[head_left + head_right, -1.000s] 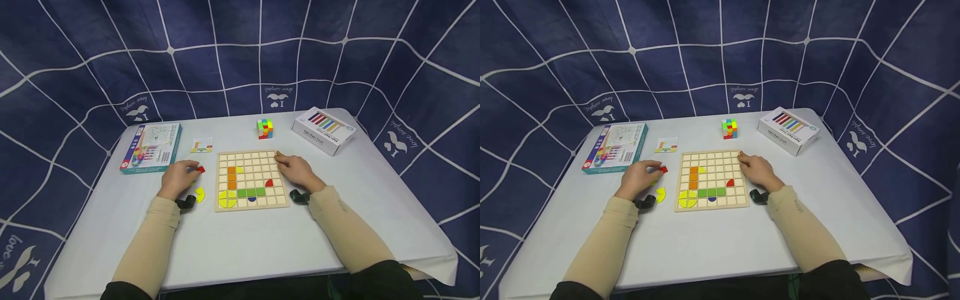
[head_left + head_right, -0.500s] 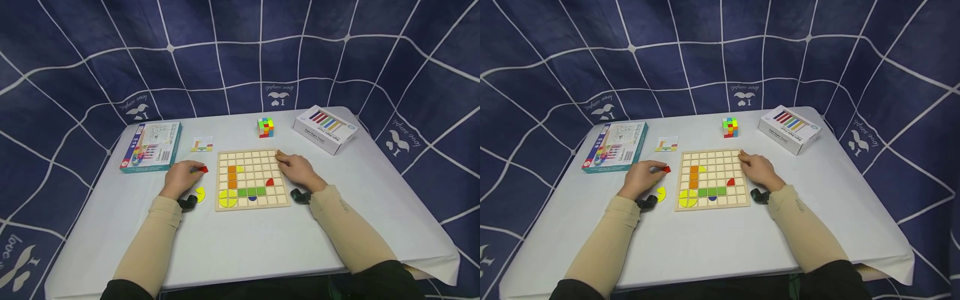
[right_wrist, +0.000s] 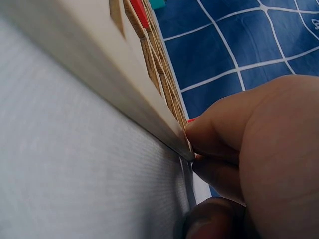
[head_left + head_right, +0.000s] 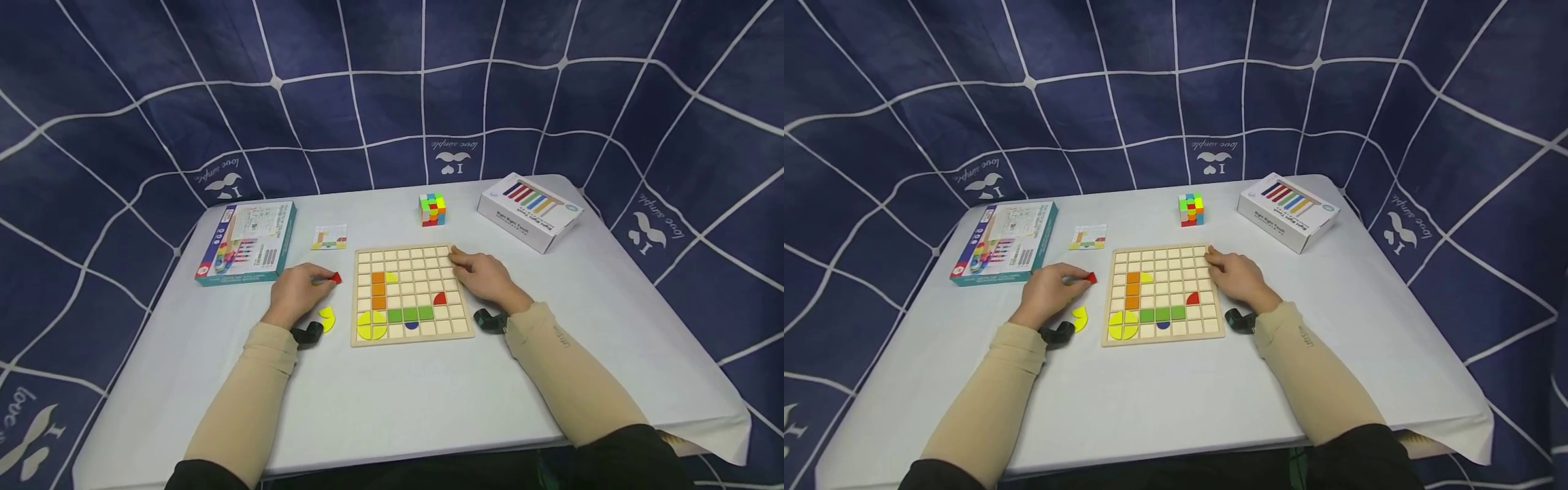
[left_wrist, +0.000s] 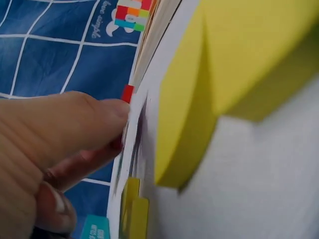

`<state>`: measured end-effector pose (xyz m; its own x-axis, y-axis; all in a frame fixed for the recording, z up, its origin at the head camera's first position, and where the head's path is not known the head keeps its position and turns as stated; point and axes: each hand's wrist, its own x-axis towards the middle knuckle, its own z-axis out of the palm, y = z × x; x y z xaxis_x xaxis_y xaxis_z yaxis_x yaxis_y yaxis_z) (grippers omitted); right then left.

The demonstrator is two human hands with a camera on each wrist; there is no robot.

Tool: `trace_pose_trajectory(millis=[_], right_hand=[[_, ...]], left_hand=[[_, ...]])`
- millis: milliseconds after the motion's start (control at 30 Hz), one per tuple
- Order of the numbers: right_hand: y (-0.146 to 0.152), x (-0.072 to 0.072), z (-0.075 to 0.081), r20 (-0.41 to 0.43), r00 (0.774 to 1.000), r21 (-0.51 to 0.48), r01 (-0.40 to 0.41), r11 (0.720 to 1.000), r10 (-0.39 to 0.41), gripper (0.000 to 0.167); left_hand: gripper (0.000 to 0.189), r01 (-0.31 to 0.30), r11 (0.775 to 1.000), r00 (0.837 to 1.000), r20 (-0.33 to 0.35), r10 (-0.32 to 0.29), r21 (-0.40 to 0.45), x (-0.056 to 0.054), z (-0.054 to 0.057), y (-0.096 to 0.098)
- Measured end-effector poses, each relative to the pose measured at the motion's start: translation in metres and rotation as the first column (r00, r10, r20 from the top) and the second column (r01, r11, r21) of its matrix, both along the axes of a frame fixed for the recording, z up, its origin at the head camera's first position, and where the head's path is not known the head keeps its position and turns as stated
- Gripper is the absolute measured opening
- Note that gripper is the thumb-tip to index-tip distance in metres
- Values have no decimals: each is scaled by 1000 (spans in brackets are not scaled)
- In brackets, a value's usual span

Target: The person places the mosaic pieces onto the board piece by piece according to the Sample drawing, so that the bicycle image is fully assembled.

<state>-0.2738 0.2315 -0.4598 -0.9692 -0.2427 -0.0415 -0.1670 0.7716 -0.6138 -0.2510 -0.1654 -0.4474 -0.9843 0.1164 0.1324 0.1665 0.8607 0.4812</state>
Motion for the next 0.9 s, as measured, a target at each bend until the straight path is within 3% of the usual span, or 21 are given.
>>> trace_pose_trajectory(millis=[133, 300, 400, 567, 767, 900], right_hand=[[-1, 1, 1, -6, 1000, -1, 4, 1000, -4, 47], [-1, 1, 2, -9, 1000, -3, 0, 1000, 0, 47], [-2, 0, 1, -10, 1000, -4, 3, 1000, -3, 46], [-2, 0, 1, -24, 1000, 0, 17, 1000, -17, 46], [-8, -2, -3, -14, 1000, -7, -8, 1000, 8, 46], [-3, 0, -2, -33, 999, 4, 20, 1000, -20, 44]], left_hand=[[24, 23, 1000, 998, -63, -23, 6, 4, 7, 11], [25, 89, 996, 991, -105, -88, 2, 17, 21, 39], [23, 163, 987, 981, -104, -163, -8, 25, 29, 62], [20, 316, 948, 946, -57, -318, -43, 32, 38, 106], [14, 411, 899, 907, -29, -419, -154, 33, 36, 148], [14, 435, 887, 899, 10, -439, -158, 30, 30, 176]])
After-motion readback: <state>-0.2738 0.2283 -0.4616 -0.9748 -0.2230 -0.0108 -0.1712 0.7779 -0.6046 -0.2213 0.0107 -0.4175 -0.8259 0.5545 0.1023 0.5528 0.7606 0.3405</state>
